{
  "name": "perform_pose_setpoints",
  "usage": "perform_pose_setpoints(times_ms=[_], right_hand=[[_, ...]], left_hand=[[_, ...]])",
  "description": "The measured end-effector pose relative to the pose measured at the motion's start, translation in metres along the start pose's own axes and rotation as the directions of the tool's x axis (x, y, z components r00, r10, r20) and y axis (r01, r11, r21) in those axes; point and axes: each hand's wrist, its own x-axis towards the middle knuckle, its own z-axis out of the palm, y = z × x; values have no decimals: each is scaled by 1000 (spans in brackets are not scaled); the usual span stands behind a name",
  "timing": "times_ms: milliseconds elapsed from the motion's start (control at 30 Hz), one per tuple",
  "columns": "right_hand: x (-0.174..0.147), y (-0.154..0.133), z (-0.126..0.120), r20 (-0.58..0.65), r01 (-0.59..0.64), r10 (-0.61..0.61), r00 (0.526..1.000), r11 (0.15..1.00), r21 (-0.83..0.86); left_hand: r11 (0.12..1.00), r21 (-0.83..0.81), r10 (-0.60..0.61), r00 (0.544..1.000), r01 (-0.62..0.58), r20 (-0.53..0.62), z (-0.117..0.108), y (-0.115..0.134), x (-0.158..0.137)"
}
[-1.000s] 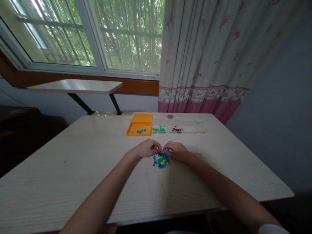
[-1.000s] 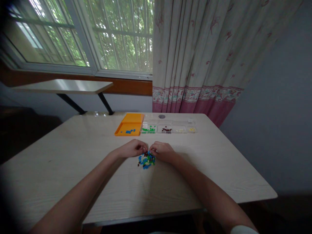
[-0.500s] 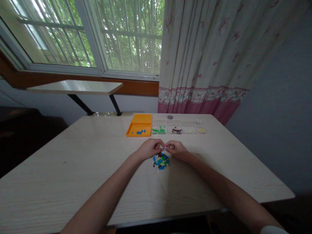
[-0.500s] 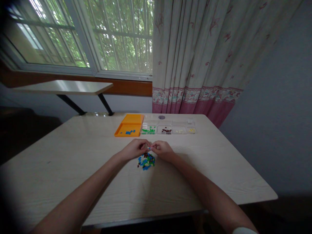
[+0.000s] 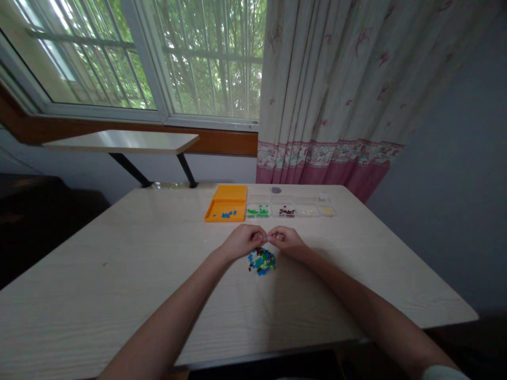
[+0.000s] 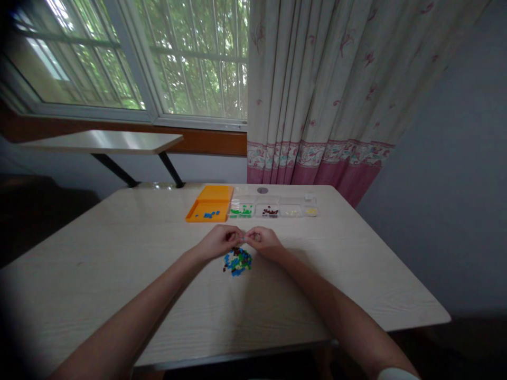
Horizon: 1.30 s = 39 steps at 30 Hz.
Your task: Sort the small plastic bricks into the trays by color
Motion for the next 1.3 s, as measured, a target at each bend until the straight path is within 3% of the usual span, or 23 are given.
perform_pose_setpoints(times_ms=[667,800,867,1000,1100,1300], right_hand=[[-2,-7,-2,-126,79,-87,988,995,-65],[-2,-7,-3,-106,60,-67,992,996,-68],[-2,-7,-4,-41,67,-70,997,994,-87],[-3,-7,-9,145,132,-110,983,980,-149],[-4,-9,-13,225,170,-125,966,966,-194],[-5,-6,-15,315,330,-258,913,922,-203]], left_hand=[[991,-129,-26,998,19,-53,1,0,1],[999,-43,-10,986,3,-169,-9,4,1],[999,38,22,946,-11,-323,-17,6,0],[977,207,163,792,-47,-589,-31,5,-3],[951,298,262,717,-78,-646,-34,4,-5],[909,400,370,671,-118,-643,-34,10,-7]])
